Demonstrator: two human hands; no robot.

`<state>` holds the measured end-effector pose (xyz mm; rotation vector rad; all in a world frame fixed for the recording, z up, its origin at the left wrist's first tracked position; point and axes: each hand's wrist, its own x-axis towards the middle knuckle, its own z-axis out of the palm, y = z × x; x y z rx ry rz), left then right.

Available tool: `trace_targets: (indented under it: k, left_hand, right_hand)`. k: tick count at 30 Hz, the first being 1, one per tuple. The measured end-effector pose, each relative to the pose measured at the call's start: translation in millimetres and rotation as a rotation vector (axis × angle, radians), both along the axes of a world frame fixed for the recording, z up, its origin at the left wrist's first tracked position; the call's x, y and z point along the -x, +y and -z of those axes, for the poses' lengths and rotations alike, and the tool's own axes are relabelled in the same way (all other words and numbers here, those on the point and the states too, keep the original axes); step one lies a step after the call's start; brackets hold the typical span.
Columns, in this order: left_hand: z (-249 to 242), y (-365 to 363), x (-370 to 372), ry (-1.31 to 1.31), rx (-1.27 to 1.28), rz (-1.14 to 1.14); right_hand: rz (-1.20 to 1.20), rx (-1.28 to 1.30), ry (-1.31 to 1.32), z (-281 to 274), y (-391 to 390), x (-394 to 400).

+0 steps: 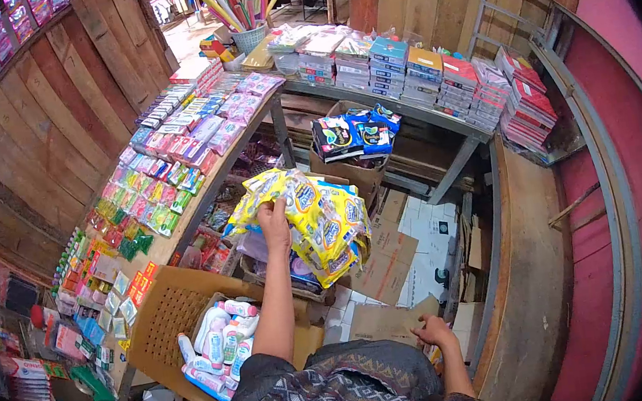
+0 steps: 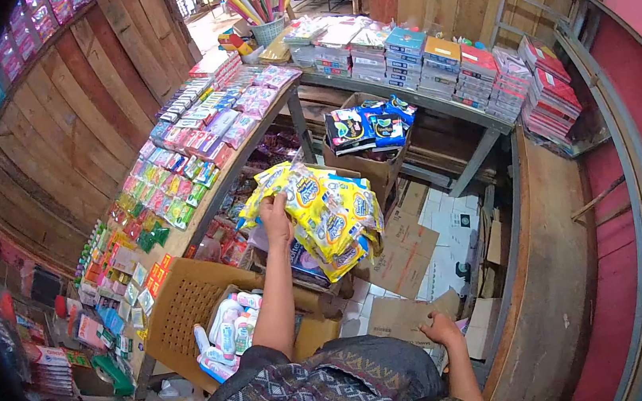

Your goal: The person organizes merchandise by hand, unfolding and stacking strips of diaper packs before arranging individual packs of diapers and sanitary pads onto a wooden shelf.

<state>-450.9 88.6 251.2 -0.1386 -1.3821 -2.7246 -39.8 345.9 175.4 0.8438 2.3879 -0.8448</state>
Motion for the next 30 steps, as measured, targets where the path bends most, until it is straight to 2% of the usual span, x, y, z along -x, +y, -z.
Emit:
trace_targets:
  k: [10, 18, 21, 26, 30]
  left_hand:
    - [-148, 37, -45, 0.240, 0.285, 0.065]
    - [-231, 70, -90, 0.517, 0.258, 0.186]
    - [-258, 71, -94, 0.529, 0.315, 0.192]
    - [-309, 77, -93, 0.684, 0.308, 0.111]
    - [-341, 66, -77, 0.707, 0.385, -0.006]
  right_hand:
    - [-0.017, 0.008, 0.166, -66, 11, 32]
    - [-0.115, 0.086, 0.444, -118, 12, 82]
    - [-0.178, 0.105, 0.562, -133, 7, 104]
    - [-0.186, 0.201, 0.783, -136, 0, 157]
    - [-0.140, 0.168, 0.791, -136, -8, 201]
